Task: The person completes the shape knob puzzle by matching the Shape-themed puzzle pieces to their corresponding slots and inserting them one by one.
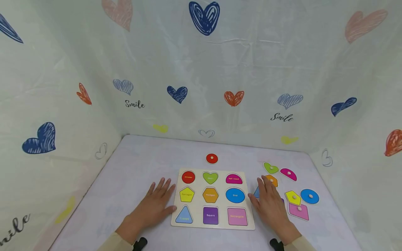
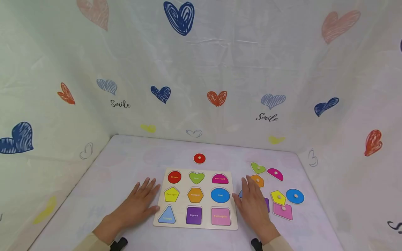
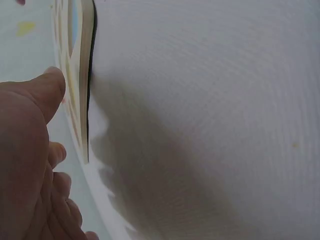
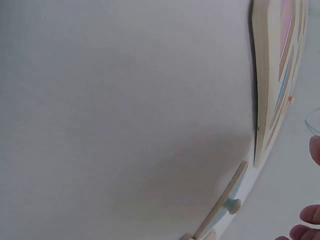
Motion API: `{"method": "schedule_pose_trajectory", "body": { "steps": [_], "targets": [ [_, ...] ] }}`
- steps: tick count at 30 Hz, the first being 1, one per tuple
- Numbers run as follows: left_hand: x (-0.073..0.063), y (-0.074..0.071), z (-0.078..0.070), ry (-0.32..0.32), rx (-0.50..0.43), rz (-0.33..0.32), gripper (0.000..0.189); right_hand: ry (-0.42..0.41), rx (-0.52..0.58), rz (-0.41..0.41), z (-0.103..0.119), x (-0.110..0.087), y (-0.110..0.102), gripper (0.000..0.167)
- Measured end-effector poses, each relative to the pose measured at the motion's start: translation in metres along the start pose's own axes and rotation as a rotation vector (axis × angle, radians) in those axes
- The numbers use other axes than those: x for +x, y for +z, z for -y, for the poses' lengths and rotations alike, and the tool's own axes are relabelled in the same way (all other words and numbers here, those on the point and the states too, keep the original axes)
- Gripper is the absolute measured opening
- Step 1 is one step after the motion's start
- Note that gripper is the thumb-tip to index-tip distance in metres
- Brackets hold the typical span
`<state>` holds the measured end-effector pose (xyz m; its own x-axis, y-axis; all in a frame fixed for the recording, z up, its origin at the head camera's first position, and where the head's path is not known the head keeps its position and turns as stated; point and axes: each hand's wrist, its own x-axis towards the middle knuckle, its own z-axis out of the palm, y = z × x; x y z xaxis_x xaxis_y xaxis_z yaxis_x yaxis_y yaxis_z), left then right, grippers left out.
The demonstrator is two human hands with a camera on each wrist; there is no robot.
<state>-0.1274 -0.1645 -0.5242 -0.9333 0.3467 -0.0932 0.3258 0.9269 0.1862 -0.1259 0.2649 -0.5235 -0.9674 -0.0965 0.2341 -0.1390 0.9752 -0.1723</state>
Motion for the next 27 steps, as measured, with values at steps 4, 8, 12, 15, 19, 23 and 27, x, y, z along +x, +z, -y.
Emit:
{"method": "schedule_pose_trajectory", "body": {
  "steps": [4, 8, 12, 15, 19, 23, 27],
  "targets": [
    [0.001, -0.001, -0.002, 0.035, -0.013, 0.054, 0.082, -0.037, 0.000, -0.031, 0.003, 0.010, 0.000, 0.078],
    [0.002, -0.001, -0.004, 0.042, -0.014, 0.101, 0.081, -0.084, -0.008, -0.063, 0.009, 0.023, 0.000, 0.074],
    [0.003, -0.001, -0.005, 0.044, -0.026, 0.133, 0.081, -0.113, -0.020, -0.058, 0.017, 0.041, 0.000, 0.070],
    [0.004, -0.002, -0.004, 0.044, -0.039, 0.155, 0.081, -0.142, -0.033, -0.057, 0.025, 0.060, 0.001, 0.065],
    [0.005, -0.002, -0.002, 0.035, -0.055, 0.179, 0.083, -0.203, -0.066, -0.058, 0.037, 0.091, 0.003, 0.059],
    [0.005, -0.001, -0.001, 0.030, -0.091, 0.189, 0.084, -0.269, -0.109, -0.059, 0.049, 0.120, 0.009, 0.056],
    [0.005, 0.001, -0.001, 0.042, -0.120, 0.194, 0.085, -0.319, -0.131, -0.053, 0.062, 0.140, 0.016, 0.055]
  ]
}}
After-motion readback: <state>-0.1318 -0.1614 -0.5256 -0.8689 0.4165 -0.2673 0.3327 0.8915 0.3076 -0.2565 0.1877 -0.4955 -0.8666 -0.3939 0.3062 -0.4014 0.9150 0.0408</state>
